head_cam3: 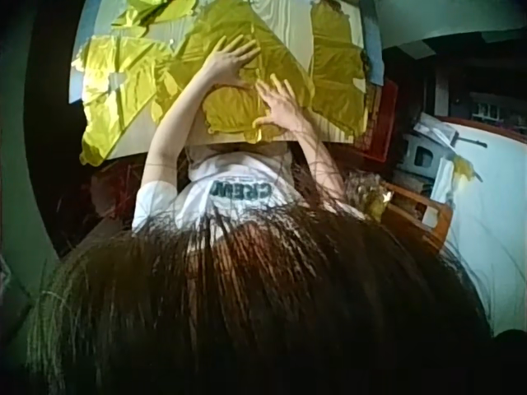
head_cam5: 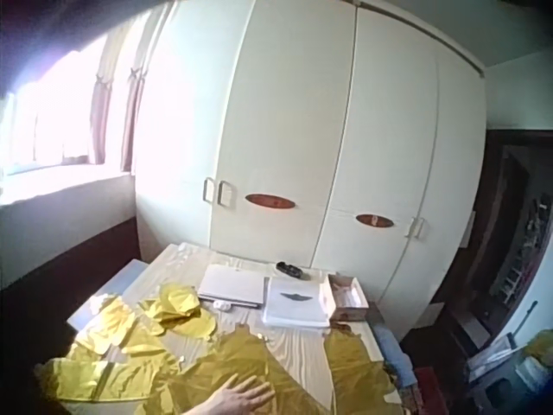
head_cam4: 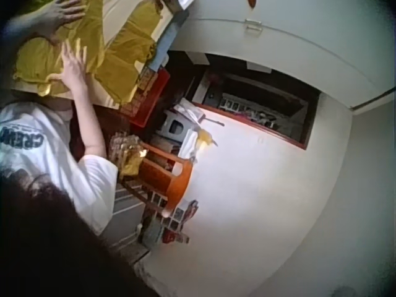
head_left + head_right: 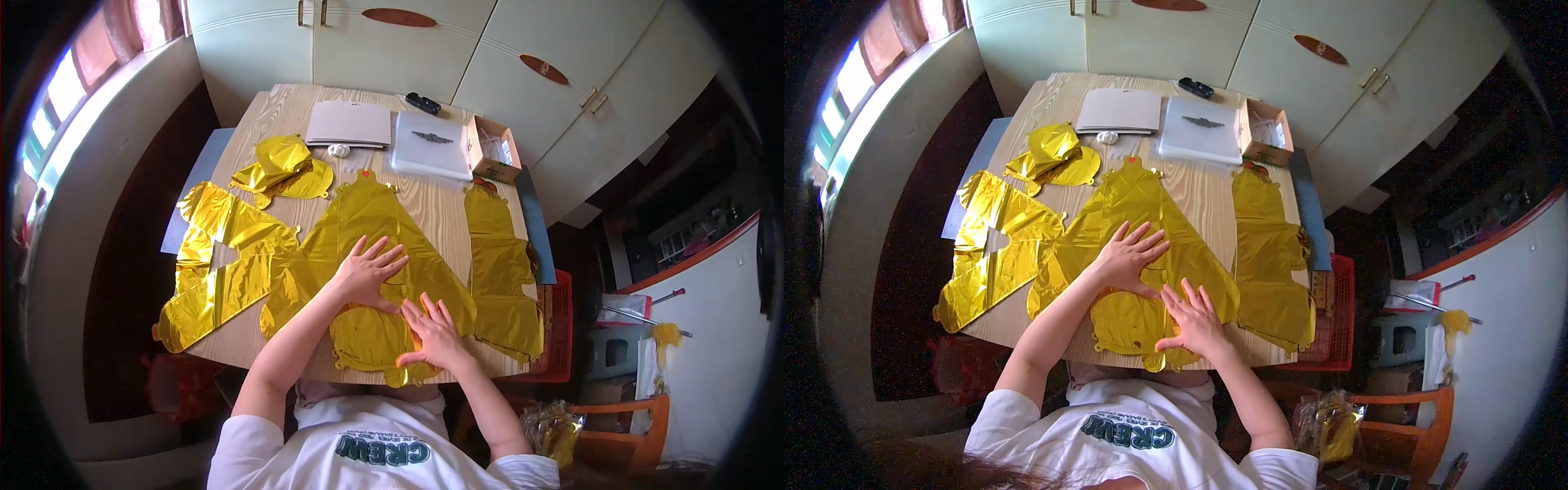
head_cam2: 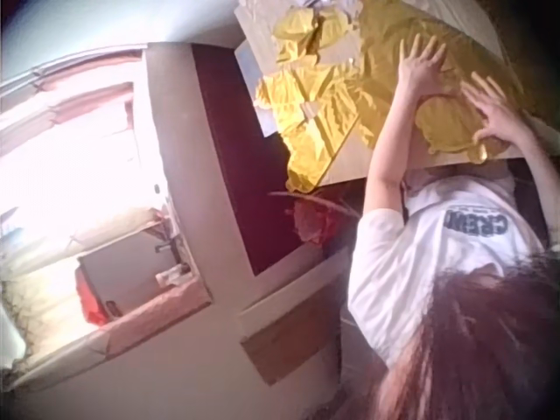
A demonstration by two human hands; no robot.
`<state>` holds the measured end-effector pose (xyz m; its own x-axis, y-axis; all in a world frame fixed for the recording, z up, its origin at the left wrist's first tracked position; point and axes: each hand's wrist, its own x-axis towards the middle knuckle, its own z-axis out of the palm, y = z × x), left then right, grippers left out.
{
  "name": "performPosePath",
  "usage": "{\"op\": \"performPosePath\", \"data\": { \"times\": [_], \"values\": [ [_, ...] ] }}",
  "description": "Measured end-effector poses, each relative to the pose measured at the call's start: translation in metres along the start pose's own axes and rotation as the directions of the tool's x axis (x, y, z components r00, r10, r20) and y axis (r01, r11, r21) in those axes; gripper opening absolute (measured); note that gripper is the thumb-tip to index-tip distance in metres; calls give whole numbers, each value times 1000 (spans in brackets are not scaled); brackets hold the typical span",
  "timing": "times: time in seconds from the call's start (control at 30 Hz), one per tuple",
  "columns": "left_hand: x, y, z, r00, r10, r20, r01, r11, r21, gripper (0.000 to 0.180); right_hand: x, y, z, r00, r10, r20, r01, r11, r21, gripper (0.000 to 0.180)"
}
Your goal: Folding large gold-colored metallic sheets on a wooden table.
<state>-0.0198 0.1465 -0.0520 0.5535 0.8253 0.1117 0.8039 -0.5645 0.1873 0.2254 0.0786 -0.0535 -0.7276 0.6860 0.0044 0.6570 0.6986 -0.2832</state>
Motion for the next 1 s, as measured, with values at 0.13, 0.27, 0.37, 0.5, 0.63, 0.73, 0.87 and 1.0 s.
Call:
{"op": "performPosePath", "data": {
  "times": [0.13, 0.27, 0.37, 0.5, 0.63, 0.73, 0.87, 1.0],
  "values": [
    [0, 0, 0, 1000, -5, 15, 5, 1000, 4, 113, 7, -2, -9, 994, 0, 111, 6, 998, -56, 129],
    [1, 0, 0, 1000, -8, 25, 8, 1000, 6, 114, 10, -11, -18, 970, 53, 237, -27, 994, -110, 140],
    [1, 1, -2, 999, -6, 43, 5, 1000, 24, 116, 11, -14, -21, 960, 62, 271, -24, 990, -140, 144],
    [2, 0, -2, 999, -3, 53, 1, 1000, 29, 117, 9, -17, -25, 970, 32, 240, -1, 992, -129, 139],
    [3, 1, -4, 998, -5, 57, 3, 999, 36, 116, -16, 1, -2, 980, 187, -69, -182, 980, 76, 119],
    [1, 1, -5, 998, -17, 64, 15, 999, 28, 117, -35, -6, -9, 887, 371, -277, -381, 924, 19, 76],
    [1, 1, -6, 997, -22, 79, 19, 999, 33, 118, -47, -10, -7, 853, 414, -317, -427, 904, 30, 48],
    [1, 2, -7, 997, -19, 79, 17, 1000, 24, 118, -51, -16, -10, 880, 449, -158, -439, 894, 93, 39]
  ]
}}
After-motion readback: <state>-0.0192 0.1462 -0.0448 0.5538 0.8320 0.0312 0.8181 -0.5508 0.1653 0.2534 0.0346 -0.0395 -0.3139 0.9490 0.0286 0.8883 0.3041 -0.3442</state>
